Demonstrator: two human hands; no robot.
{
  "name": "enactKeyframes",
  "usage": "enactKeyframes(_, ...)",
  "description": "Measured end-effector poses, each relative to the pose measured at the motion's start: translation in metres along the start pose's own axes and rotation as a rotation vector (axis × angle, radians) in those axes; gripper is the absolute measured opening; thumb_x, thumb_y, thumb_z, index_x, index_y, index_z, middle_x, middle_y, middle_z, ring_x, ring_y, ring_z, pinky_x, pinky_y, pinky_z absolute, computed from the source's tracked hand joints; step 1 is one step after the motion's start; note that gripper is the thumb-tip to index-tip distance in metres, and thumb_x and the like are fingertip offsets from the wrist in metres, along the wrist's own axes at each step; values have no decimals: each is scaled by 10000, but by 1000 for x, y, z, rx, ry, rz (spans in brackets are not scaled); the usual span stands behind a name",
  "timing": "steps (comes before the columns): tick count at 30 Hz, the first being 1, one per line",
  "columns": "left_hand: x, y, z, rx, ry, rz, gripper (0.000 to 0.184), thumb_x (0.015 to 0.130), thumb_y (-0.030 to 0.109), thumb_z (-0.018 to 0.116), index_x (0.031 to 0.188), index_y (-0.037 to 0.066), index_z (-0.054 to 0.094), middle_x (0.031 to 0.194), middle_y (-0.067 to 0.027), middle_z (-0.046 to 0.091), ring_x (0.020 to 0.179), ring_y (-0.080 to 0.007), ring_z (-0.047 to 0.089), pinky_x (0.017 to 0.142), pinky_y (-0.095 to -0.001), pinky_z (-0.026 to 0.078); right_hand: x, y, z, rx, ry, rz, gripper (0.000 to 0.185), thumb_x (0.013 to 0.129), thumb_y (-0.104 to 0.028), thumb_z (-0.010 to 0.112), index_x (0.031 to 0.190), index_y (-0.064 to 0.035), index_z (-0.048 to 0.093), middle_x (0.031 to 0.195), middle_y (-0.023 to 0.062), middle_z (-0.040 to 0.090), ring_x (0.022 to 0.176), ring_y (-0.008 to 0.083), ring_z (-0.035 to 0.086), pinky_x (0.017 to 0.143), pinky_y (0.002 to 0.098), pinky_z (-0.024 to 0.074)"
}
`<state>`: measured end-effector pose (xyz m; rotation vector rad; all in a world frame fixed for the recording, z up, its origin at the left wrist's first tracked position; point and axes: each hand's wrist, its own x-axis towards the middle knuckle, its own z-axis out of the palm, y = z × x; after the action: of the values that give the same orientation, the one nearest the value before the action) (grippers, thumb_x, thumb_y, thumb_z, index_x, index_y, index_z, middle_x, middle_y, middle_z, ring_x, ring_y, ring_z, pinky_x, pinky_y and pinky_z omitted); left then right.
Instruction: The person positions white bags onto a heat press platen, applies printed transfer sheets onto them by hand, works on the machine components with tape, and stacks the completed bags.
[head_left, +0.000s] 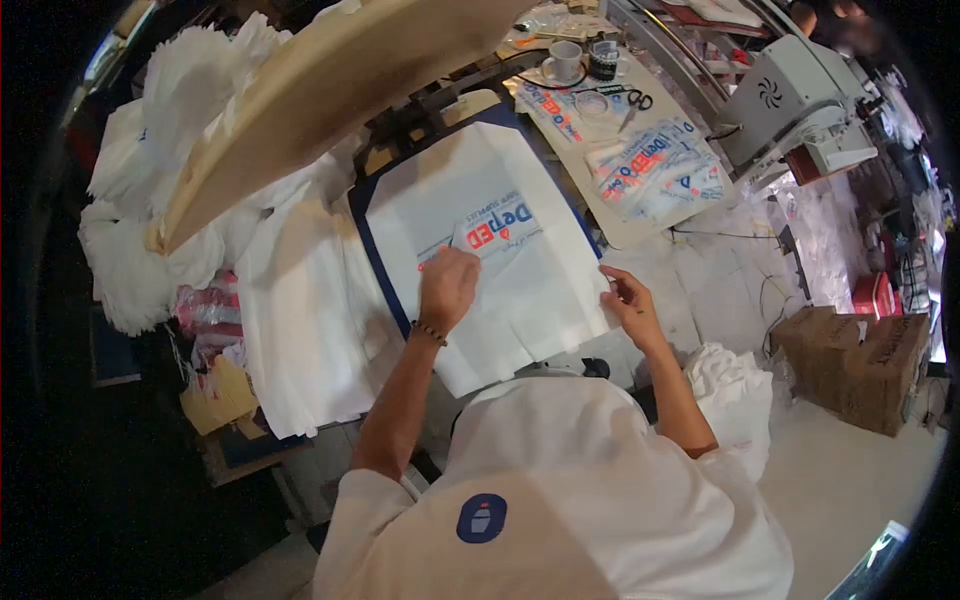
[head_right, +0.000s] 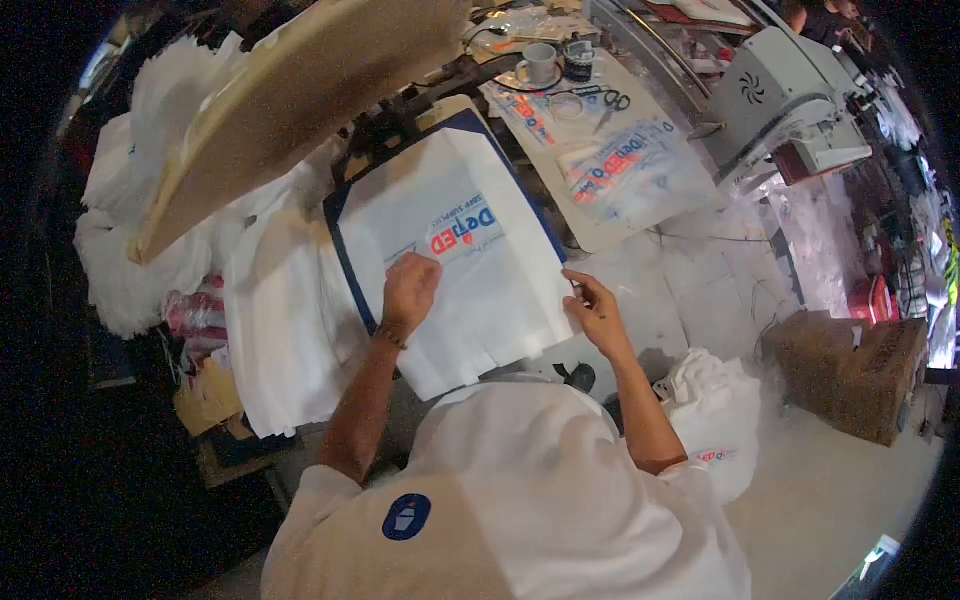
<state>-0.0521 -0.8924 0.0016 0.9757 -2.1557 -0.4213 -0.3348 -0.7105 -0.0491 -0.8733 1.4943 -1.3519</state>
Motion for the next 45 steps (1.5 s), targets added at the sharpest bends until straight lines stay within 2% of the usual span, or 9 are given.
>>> enactKeyframes(2, -3, 6, -3, -38, -432, 219, 39, 847, 70, 630, 814, 65, 650, 807, -85, 622, 789, -324, 598, 711, -438, 463, 6, 6, -1, 34, 8, 12, 438, 861, 1, 680, 1291, -60, 628, 849, -64, 453, 741, 41, 427, 691, 194, 386)
enactKeyframes(6, 1, 16, 3, 16, 18, -33, 25, 837, 62, 634, 816, 54, 644, 809, -91, 622, 782, -316, 599, 696, -438, 458, 9, -5, 4, 42, 31, 17, 392, 871, -8, 691, 1256, -66, 641, 831, -69, 475, 740, 39, 446, 680, 192, 394)
enactKeyframes(10, -11, 19, 11, -69, -341, 227, 50, 866, 60, 617, 829, 43, 645, 807, -113, 624, 787, -328, 597, 701, -448, 460, 20, -15, 6, 10, 16, 51, 438, 847, -52, 744, 1269, -72, 631, 891, -33, 535, 722, 49, 491, 665, 202, 425)
enactKeyframes(12, -3, 20, 14, -23, 112, -99, 55, 870, 61, 611, 834, 49, 651, 814, -116, 621, 800, -321, 599, 711, -448, 467, 34, -11, 9, -39, 27, -40, 459, 839, -60, 753, 1280, -73, 623, 896, -30, 541, 707, 49, 487, 655, 198, 421)
enactKeyframes(16, -11, 33, 10, -116, -361, 272, 43, 840, 72, 616, 826, 44, 645, 809, -109, 603, 813, -319, 594, 716, -441, 465, 39, -29, 10, -27, -19, -16, 504, 833, -74, 755, 1312, -72, 599, 926, -21, 535, 676, 49, 461, 631, 194, 406)
enactKeyframes(25, -4, 41, 10, -112, -47, 14, 69, 819, 28, 598, 867, 49, 643, 848, -122, 604, 847, -329, 602, 769, -447, 499, 50, -22, 8, -54, -113, -21, 482, 832, 2, 652, 1304, -85, 615, 1003, -3, 506, 692, 47, 440, 636, 212, 414)
enactKeyframes(30, -19, 57, 15, -263, -578, 239, 67, 837, 22, 610, 894, 38, 641, 890, -106, 610, 847, -338, 600, 760, -428, 506, 49, -24, 6, -43, -123, -26, 472, 842, -6, 635, 1308, -79, 609, 970, -22, 499, 705, 43, 510, 625, 208, 433)
enactKeyframes(32, -4, 64, 9, -156, -41, -51, 61, 837, 38, 622, 890, 55, 648, 894, -94, 610, 861, -320, 610, 763, -419, 509, 56, -33, 14, -72, -109, -33, 464, 844, -7, 628, 1303, -73, 610, 950, -22, 508, 709, 43, 511, 618, 208, 428)
enactKeyframes(45, -37, 124, 19, -443, -578, 284, 41, 878, 52, 602, 854, 20, 611, 926, -131, 593, 921, -343, 575, 851, -429, 472, 106, -41, 7, -44, -165, 4, 253, 959, -158, 516, 1132, -37, 655, 885, 3, 608, 801, 98, 538, 716, 255, 453)
